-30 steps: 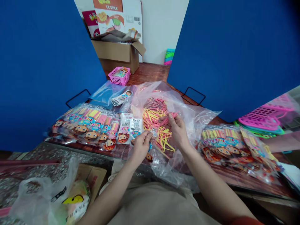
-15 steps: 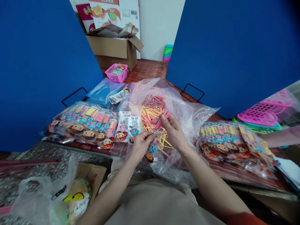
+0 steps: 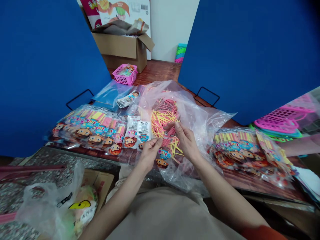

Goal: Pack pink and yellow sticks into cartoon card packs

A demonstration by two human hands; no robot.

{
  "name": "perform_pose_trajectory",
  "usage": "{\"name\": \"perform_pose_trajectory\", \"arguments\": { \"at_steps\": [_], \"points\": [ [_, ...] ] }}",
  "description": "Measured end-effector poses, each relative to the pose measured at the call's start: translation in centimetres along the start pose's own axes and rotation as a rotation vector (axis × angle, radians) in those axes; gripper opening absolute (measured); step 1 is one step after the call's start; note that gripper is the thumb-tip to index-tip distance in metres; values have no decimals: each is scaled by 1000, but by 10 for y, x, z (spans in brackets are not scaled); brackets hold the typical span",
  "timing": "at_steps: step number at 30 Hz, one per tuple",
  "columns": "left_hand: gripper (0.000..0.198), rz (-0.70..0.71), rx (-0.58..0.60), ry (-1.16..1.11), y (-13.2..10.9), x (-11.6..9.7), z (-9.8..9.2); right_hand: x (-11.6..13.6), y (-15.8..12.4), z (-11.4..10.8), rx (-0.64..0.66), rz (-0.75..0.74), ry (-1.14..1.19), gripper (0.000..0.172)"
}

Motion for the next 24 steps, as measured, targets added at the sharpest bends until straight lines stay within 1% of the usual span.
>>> {"name": "perform_pose_trajectory", "arguments": {
  "at_steps": [4, 6, 8, 9, 10, 13, 15, 20, 22, 24],
  "points": [
    [35, 40, -14, 28, -6, 0, -6, -4, -7, 6, 158, -65, -188, 34],
    [33, 64, -66, 64, -9, -1, -13, -12, -3, 2, 136, -64, -207, 36],
    [32, 70, -130, 57, -12, -2, -23, -23, 11, -6, 66, -51, -277, 38],
    [32, 70, -163, 36, -12, -3, -28, -29, 20, -8, 55, -41, -361, 37],
    [32, 67, -192, 7, -13, -3, -32, -35, 29, -9, 78, -25, -480, 33],
    [34, 62, -252, -76, -12, -5, -43, -57, 58, 1, 265, 71, -847, 25],
    [35, 65, -274, -113, -12, -5, -47, -69, 74, 11, 332, 128, -966, 27],
    [33, 57, -294, -150, -16, -8, -51, -93, 103, 36, 322, 208, -1021, 28],
    [32, 37, -286, -139, -17, -9, -50, -102, 111, 41, 340, 246, -1013, 24],
    [31, 32, -283, -129, -18, -11, -49, -108, 117, 41, 356, 277, -988, 19]
  ]
}}
Point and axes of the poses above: each hand's wrist, its own y-axis towards the middle knuckle, its own z-axis out of the palm, x = y × z, the point moved 5 cm from there along y, towards the middle knuckle, and after that the axes turned 8 degrees about -z, right-handed, at the moved point
